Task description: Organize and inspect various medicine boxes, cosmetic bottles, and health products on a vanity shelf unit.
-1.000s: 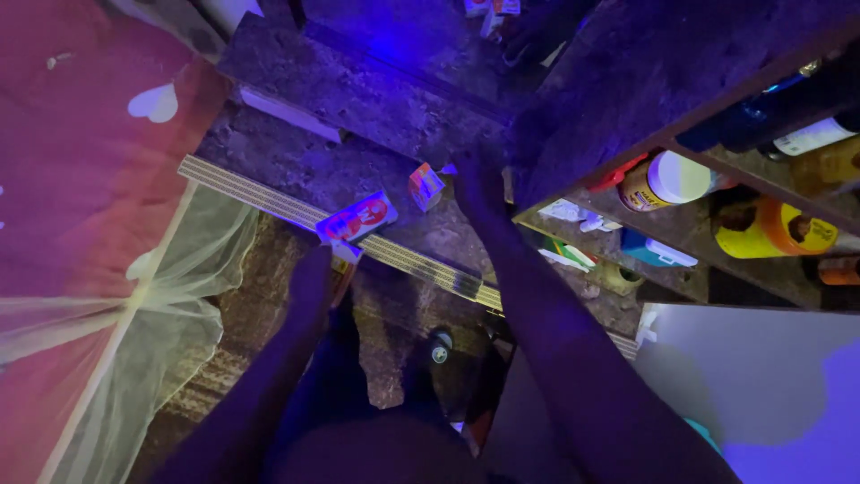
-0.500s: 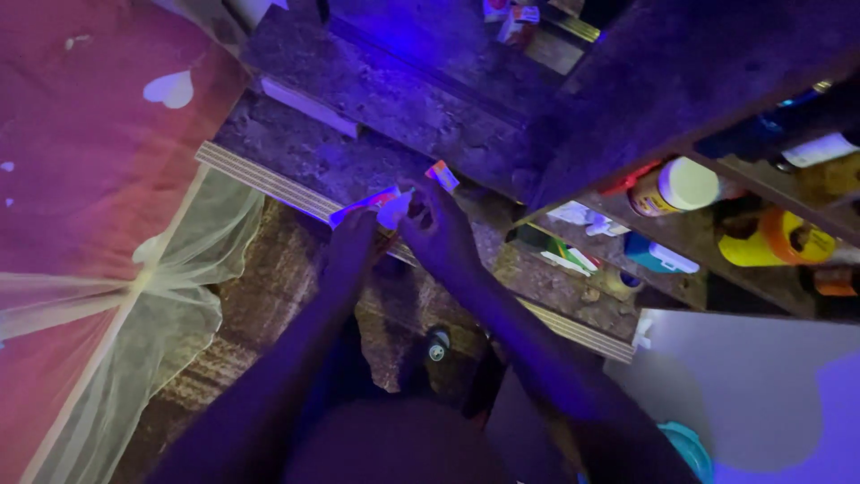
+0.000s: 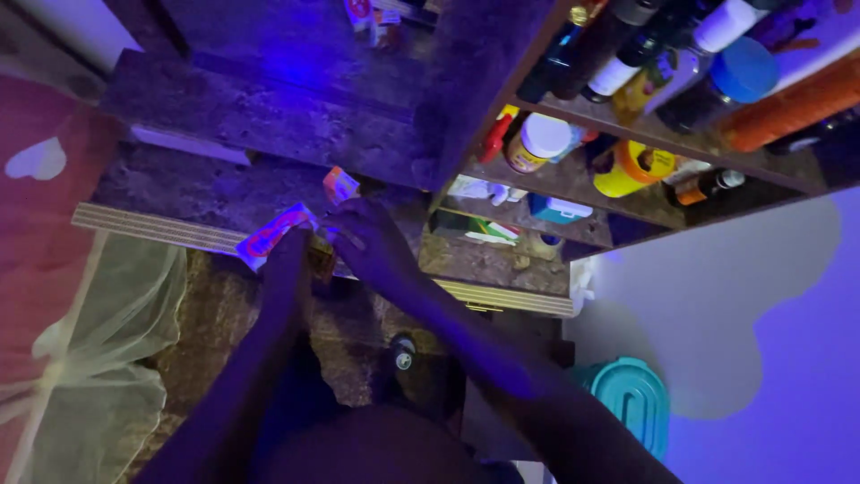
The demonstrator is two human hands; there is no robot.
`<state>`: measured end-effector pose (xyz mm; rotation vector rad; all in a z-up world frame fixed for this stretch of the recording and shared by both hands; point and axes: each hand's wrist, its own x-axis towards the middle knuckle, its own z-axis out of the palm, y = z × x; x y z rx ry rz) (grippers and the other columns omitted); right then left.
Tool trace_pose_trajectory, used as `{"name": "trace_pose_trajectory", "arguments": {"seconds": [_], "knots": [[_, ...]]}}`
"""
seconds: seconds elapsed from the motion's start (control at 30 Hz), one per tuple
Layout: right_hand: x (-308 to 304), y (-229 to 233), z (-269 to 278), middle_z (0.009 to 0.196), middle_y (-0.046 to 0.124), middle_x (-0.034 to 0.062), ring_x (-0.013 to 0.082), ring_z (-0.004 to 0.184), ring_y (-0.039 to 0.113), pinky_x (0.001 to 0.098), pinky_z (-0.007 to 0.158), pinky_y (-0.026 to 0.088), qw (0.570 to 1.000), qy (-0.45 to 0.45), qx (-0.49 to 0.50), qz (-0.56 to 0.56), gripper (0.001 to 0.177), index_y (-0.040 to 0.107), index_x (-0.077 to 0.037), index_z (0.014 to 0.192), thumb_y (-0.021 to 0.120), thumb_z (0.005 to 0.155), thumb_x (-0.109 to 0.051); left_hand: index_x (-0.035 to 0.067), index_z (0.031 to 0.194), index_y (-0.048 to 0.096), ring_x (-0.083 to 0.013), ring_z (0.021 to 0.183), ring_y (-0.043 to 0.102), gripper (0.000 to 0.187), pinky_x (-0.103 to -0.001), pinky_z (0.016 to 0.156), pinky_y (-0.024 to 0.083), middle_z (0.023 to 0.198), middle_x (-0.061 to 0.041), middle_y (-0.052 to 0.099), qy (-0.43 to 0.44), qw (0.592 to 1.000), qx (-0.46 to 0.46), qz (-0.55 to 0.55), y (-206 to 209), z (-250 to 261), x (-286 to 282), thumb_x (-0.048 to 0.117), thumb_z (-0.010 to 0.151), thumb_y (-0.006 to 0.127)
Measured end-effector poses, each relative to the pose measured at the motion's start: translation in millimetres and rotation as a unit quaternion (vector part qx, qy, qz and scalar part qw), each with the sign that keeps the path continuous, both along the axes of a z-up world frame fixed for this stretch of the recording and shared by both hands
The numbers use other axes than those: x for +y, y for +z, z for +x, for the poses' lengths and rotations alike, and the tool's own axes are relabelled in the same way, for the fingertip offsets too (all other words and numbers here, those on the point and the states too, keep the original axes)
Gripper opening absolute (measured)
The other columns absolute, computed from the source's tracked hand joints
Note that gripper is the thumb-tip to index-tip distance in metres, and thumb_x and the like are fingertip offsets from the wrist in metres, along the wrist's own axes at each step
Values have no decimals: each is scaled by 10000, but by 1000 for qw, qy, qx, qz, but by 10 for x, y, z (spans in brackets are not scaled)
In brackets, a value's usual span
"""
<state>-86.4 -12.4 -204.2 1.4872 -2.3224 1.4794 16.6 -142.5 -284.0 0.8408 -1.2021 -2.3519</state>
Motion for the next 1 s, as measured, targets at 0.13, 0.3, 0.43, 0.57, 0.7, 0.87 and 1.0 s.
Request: {"name": "trace_pose_trajectory", "arguments": {"seconds": [0.13, 0.3, 0.43, 0.57, 0.7, 0.87, 1.0], "knots": [[181, 16, 41, 1262, 643, 95, 270, 1212, 633, 401, 1019, 535, 998, 15, -59, 26, 279, 720, -113, 1196, 753, 937, -211, 98, 953, 546, -162, 616, 552, 335, -351, 561, 458, 767, -35, 560, -53, 987, 142, 48, -260, -50, 53, 366, 1152, 573], [374, 109, 53, 1352, 610, 108, 239, 1134, 675, 347, 880, 595, 986, 9, -163, 24, 428, 626, -134, 1345, 718, 928, -155, 134, 1106, 655, -130, 947, 660, 263, -316, 865, 536, 1037, -8, 684, 11, 995, 64, 80, -29, -178, 198, 338, 1017, 516], [404, 343, 50, 1388, 603, 129, 267, 1196, 655, 346, 887, 597, 989, 13, -148, 12, 487, 595, -147, 1411, 668, 930, -114, 118, 1124, 633, -157, 1026, 628, 187, -371, 915, 505, 1078, -18, 654, -50, 991, 109, 56, 168, -134, 229, 273, 1034, 580], [411, 305, 61, 1318, 655, 128, 316, 1225, 641, 403, 1031, 531, 999, 35, -28, 6, 458, 597, -123, 1421, 701, 975, -125, 95, 1108, 616, -198, 976, 617, 163, -391, 898, 493, 1040, -51, 644, -82, 994, 64, 18, -477, -117, 56, 246, 1070, 566], [383, 210, -13, 1201, 665, 132, 311, 1152, 656, 388, 976, 553, 999, 43, -14, -1, 390, 642, -123, 1338, 707, 954, -127, 60, 1171, 596, -324, 1142, 583, 464, -424, 980, 490, 1152, -121, 612, -140, 710, -38, -689, -554, -101, -169, 120, 715, 653], [80, -384, -624, 1135, 708, 121, 288, 1027, 706, 389, 930, 572, 997, -41, -55, -28, 236, 670, -87, 1216, 693, 984, -123, 71, 1344, 522, -251, 1217, 562, 520, -493, 985, 492, 1230, -62, 588, -123, 869, -73, -473, -163, 7, -86, 133, 831, 578], [-113, -634, -1233, 1126, 684, 168, 372, 1065, 662, 461, 924, 525, 978, -186, 5, 99, 313, 639, -59, 1222, 771, 980, -208, 112, 1343, 552, -215, 1110, 629, 376, -500, 902, 512, 1176, -76, 648, -87, 978, -158, -108, 160, -33, -18, 333, 1042, 509]]}}
